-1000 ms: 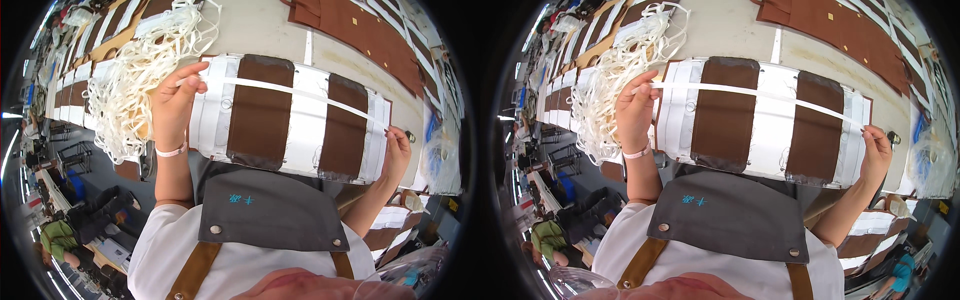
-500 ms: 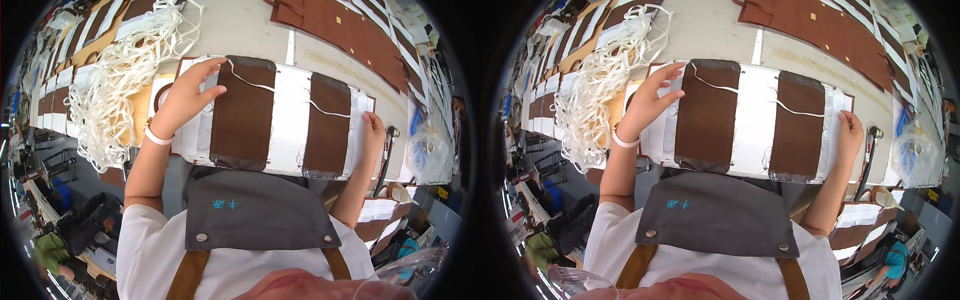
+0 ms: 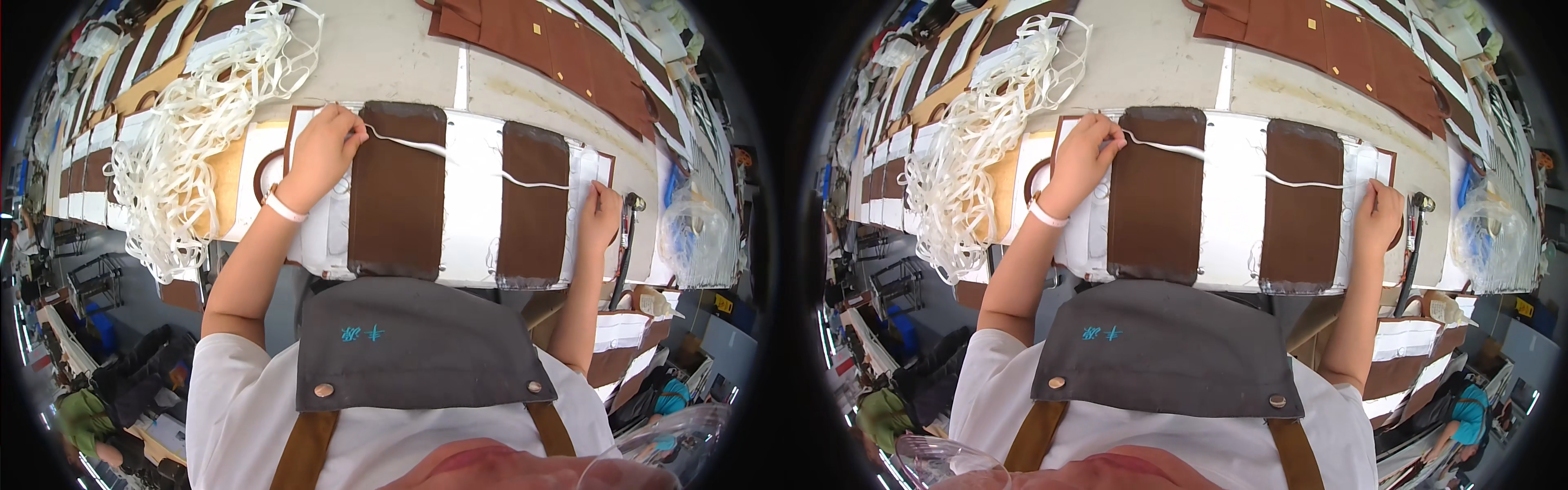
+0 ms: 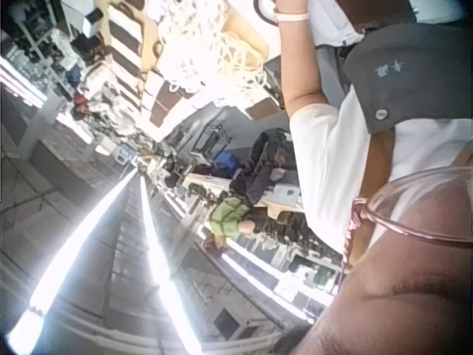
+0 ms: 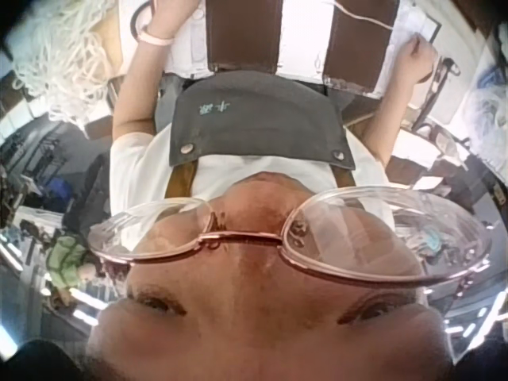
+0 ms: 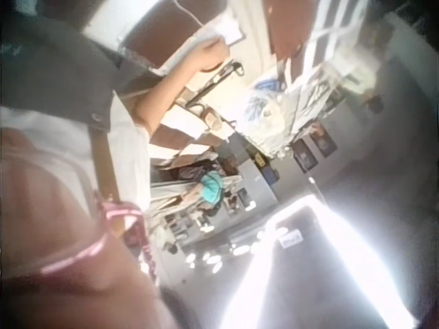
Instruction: The person assembles a brown leather handbag by attaching white straps to the edges. They measure and cut the straps, apply glue to the bag's edge, and press the straps into place. The person works on a single bag throughout the clip, using a utility knife and a glue bottle.
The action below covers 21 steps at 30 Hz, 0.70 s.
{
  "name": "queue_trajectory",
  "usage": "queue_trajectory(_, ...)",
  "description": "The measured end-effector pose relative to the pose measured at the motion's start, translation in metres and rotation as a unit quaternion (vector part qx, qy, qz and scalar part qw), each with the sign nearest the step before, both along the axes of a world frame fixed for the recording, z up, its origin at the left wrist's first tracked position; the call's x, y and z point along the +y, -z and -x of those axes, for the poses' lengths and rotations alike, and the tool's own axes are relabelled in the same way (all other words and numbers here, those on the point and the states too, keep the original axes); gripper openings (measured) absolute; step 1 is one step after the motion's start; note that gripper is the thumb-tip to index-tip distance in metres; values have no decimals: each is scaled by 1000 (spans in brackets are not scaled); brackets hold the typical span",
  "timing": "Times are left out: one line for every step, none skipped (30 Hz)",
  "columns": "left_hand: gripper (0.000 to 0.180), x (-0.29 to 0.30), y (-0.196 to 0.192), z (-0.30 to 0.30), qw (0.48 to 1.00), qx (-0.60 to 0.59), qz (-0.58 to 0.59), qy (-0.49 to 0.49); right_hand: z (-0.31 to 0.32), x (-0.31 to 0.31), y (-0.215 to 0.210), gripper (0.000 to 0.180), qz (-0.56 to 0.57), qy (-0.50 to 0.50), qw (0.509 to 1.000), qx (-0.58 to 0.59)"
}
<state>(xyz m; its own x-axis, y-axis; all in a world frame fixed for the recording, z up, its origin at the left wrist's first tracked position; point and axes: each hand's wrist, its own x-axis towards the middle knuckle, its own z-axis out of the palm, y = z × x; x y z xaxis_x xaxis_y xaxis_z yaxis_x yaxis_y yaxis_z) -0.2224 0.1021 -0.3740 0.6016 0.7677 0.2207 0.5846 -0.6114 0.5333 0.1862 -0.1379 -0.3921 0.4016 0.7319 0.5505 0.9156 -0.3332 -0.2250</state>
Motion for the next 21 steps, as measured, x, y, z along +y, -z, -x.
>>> queue_trajectory(12, -6, 0, 0, 1000, -21, 9, -6, -1, -4, -1, 9, -2, 1, 1000, -3)
queue_trajectory(13, -11, -1, -2, 999, -43, 18, -11, -1, -7, -2, 9, 12, -1, 1000, 14)
queue_trajectory(14, -13, -1, -3, 997, -64, 28, -17, -2, -8, -3, 9, 25, -3, 999, 31)
queue_trajectory(19, -13, -4, -5, 997, -73, 10, -17, -4, -7, -6, 8, 39, -8, 998, 48)
queue_trajectory(19, -11, -8, -5, 998, -52, 30, -11, -5, -7, -9, 10, 63, -5, 997, 34)
queue_trajectory(20, -8, -15, -6, 998, -32, 51, -5, -6, -7, -12, 11, 87, -3, 996, 19)
queue_trajectory(20, -6, -19, -5, 997, -8, 73, -1, -4, -5, -16, 13, 112, -3, 994, 7)
queue_trajectory(20, -3, -18, -3, 997, 2, 72, 4, -1, -1, -20, 16, 122, 5, 992, -23)
queue_trajectory(20, 1, -17, -1, 997, 14, 72, 8, 2, 4, -24, 19, 132, 11, 990, -53)
queue_trajectory(20, 6, -16, -3, 997, 23, 72, 21, 8, 9, -33, 22, 142, 26, 986, -84)
queue_trajectory(18, 7, -15, -4, 997, 21, 80, 14, 19, 19, -46, 25, 130, 10, 989, -67)
queue_trajectory(16, 7, -14, -6, 996, 18, 86, 8, 36, 34, -61, 27, 117, -6, 992, -49)
queue_trajectory(15, 6, -15, -9, 996, 15, 91, 3, 55, 49, -74, 30, 102, -20, 994, -32)
queue_trajectory(14, 5, -15, -11, 998, -15, 65, 21, 77, 65, -84, 32, 105, -65, 992, 37)
queue_trajectory(13, 1, -16, -10, 998, -43, 38, 34, 101, 84, -84, 33, 108, -114, 981, 109)
queue_trajectory(12, -2, -20, -8, 997, -69, 12, 45, 124, 102, -80, 34, 119, -186, 966, 132)
queue_trajectory(11, -6, -24, -6, 998, -43, -1, 54, 146, 118, -74, 35, 129, -254, 946, 154)
queue_trajectory(11, -9, -31, -6, 998, -20, -11, 67, 169, 134, -74, 33, 144, -325, 915, 192)
queue_trajectory(10, -12, -34, -4, 997, 4, -22, 76, 188, 148, -73, 32, 157, -397, 875, 228)
queue_trajectory(11, -13, -34, -3, 997, 0, -22, 68, 200, 155, -66, 29, 179, -416, 852, 261)
queue_trajectory(13, -12, -33, -1, 998, -5, -24, 66, 209, 160, -57, 27, 201, -433, 828, 294)
